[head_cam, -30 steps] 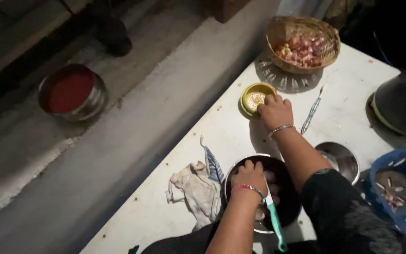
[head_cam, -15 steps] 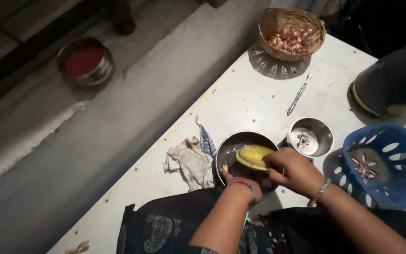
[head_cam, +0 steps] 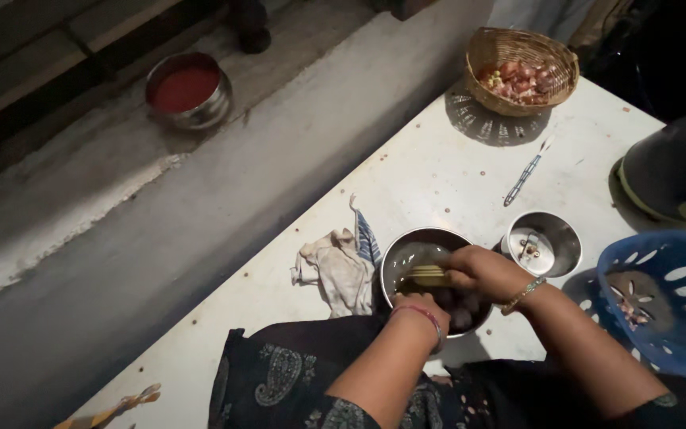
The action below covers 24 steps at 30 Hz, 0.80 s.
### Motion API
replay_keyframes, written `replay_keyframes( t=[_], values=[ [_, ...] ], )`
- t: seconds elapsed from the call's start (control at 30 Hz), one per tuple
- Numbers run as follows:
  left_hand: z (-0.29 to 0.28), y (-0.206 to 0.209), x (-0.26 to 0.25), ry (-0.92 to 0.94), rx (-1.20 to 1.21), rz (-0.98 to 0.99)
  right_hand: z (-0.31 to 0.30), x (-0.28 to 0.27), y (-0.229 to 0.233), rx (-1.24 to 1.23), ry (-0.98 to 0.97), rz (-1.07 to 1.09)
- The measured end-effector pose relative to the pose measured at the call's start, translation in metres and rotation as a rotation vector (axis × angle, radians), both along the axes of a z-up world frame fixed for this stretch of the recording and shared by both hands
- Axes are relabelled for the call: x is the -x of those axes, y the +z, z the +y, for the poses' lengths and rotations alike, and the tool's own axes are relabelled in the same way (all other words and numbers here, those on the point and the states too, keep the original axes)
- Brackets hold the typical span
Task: The person sits on the floor peeling small shallots with a knife over a woven basket, dropping skins in the basket and peeled shallots into a metal bowl. They then transfer the peeled shallots into a small blender jar, pour water from a steel mug over them, and wipe a yellow lid with a cloth.
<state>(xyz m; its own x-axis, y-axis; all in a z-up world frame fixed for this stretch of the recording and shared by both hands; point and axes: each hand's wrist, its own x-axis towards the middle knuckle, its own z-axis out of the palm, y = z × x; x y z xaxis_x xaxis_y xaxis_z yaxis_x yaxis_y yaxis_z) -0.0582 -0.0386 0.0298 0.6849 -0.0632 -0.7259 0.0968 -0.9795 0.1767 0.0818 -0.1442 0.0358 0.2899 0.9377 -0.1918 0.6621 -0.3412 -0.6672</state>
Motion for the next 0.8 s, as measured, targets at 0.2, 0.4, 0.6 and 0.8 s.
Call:
replay_keyframes(
  t=[0.2,0.4,0.6,0.8],
  values=[
    [0.007,0.013,-0.003,-0.102,0.028,0.034,-0.010,0.002,-0.006,0.098,-0.010,0.136],
    [0.005,-0.007,-0.010,-0.026,0.026,0.076,-0.015,0.026,-0.033,0.008,0.028,-0.218],
    [0.011,-0.017,-0.002,0.067,0.060,-0.047,-0.021,0.031,-0.040,-0.205,-0.009,-0.423],
    [0.036,-0.006,-0.007,0.114,0.155,-0.050,-0.035,0.046,-0.018,-0.197,-0.072,-0.567]
  ],
)
